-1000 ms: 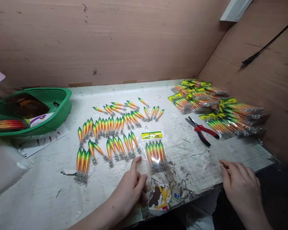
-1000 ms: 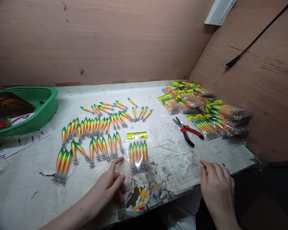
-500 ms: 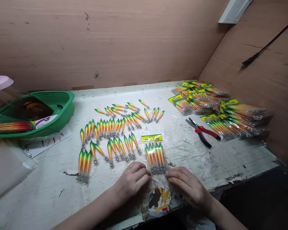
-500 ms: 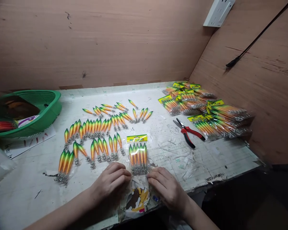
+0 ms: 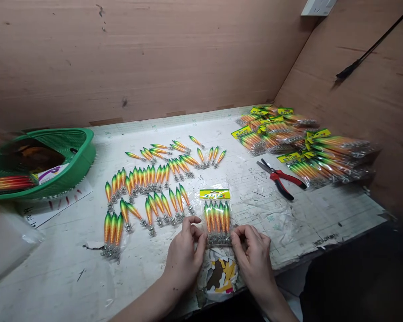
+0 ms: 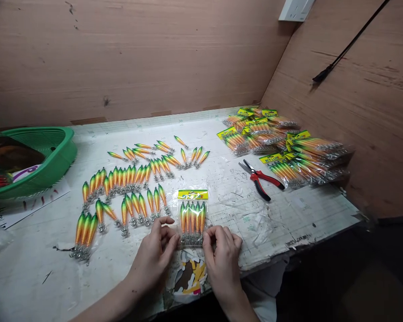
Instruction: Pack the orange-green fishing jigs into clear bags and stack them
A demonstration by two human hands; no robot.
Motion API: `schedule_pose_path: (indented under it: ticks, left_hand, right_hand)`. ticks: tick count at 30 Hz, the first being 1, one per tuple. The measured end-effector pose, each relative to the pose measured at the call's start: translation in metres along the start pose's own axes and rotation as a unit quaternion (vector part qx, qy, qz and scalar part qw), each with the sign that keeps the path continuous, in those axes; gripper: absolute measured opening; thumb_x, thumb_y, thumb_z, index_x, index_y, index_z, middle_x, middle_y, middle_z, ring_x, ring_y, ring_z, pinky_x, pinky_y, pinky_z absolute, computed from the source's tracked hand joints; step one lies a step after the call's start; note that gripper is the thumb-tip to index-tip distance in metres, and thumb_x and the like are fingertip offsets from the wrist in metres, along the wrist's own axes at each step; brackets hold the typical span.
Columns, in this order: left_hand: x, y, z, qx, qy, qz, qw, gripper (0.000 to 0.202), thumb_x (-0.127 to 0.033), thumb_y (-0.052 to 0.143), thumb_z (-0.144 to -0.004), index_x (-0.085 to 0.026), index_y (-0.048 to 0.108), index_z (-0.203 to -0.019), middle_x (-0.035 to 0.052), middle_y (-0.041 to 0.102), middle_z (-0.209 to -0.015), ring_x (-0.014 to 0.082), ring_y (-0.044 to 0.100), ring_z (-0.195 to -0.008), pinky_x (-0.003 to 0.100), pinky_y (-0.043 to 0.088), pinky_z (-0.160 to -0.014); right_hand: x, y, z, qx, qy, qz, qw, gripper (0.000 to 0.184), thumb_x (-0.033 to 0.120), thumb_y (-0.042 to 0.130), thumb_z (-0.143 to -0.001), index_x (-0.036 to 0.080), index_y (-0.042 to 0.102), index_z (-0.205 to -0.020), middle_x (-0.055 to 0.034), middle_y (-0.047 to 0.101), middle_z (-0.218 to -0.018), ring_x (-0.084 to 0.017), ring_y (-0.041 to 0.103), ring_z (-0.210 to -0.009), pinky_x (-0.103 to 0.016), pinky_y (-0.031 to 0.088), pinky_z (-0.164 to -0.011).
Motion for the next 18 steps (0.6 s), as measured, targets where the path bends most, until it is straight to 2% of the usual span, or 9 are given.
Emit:
schedule_pose_path:
  ticks: [3, 6, 9, 12, 15, 18]
  left_hand:
    - [-0.001, 0.001, -0.002, -0.025, -0.021, -0.046, 0.998, 0.024, -0.022, 0.046, -0.084, -0.021, 0.041, -0.107, -0.0066, 0.054, -0.062, 0.0172, 0.06, -0.058, 0.026, 0.042, -0.058]
    - [-0.004, 0.003, -0.004, -0.027, -0.021, -0.093, 0.995, 0.027, -0.018, 0.047, -0.081, -0.02, 0.042, -0.108, -0.0077, 0.052, -0.059, 0.0168, 0.058, -0.054, 0.024, 0.039, -0.054]
    - [-0.006, 0.003, -0.008, -0.013, -0.015, -0.139, 0.99, 0.027, -0.017, 0.048, -0.081, -0.02, 0.044, -0.107, -0.0067, 0.052, -0.058, 0.0177, 0.059, -0.053, 0.024, 0.036, -0.051]
    - [-0.006, 0.0, -0.009, -0.017, -0.006, -0.18, 0.983, 0.025, -0.015, 0.047, -0.081, -0.019, 0.046, -0.107, -0.0052, 0.054, -0.057, 0.0194, 0.061, -0.052, 0.024, 0.037, -0.05]
    - [-0.007, -0.002, -0.003, -0.034, 0.035, -0.213, 0.976, 0.023, -0.014, 0.045, -0.083, -0.021, 0.05, -0.104, -0.0031, 0.059, -0.059, 0.0195, 0.062, -0.05, 0.025, 0.039, -0.048]
    - [-0.013, -0.003, 0.011, -0.057, 0.135, -0.203, 0.968, 0.021, -0.019, 0.044, -0.088, -0.023, 0.052, -0.107, -0.0001, 0.063, -0.068, 0.0176, 0.063, -0.05, 0.023, 0.042, -0.044]
  right_hand:
    - [0.001, 0.003, 0.0, -0.028, 0.031, 0.011, 0.999, 0.03, 0.036, 0.044, -0.095, 0.023, 0.047, -0.068, 0.0022, 0.058, -0.063, -0.016, 0.053, -0.059, -0.034, 0.034, -0.071]
    - [0.002, 0.004, -0.002, -0.039, 0.046, 0.02, 0.998, 0.028, 0.035, 0.046, -0.092, 0.023, 0.047, -0.067, 0.0007, 0.055, -0.064, -0.019, 0.051, -0.064, -0.034, 0.032, -0.068]
    - [0.0, 0.004, -0.006, -0.041, 0.048, 0.023, 0.998, 0.025, 0.03, 0.049, -0.089, 0.024, 0.046, -0.065, -0.0018, 0.056, -0.067, -0.022, 0.051, -0.069, -0.032, 0.029, -0.063]
    - [-0.003, 0.001, -0.012, -0.031, 0.029, 0.01, 0.999, 0.023, 0.023, 0.055, -0.084, 0.025, 0.046, -0.063, -0.0001, 0.057, -0.064, -0.02, 0.05, -0.065, -0.029, 0.03, -0.058]
    - [-0.001, -0.002, -0.015, -0.027, 0.007, -0.016, 0.999, 0.021, 0.019, 0.057, -0.081, 0.024, 0.047, -0.064, 0.0017, 0.058, -0.062, -0.018, 0.053, -0.061, -0.027, 0.037, -0.054]
    - [0.008, -0.006, -0.012, -0.049, 0.001, -0.052, 0.997, 0.023, 0.019, 0.048, -0.087, 0.023, 0.042, -0.065, 0.0005, 0.059, -0.067, -0.015, 0.058, -0.063, -0.026, 0.047, -0.056]
Point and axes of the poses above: each hand's wrist, its own z-axis away from the middle knuckle, its own y-axis out of the palm, x = y × z, the point moved 6 cm from there along -z, towards the middle knuckle
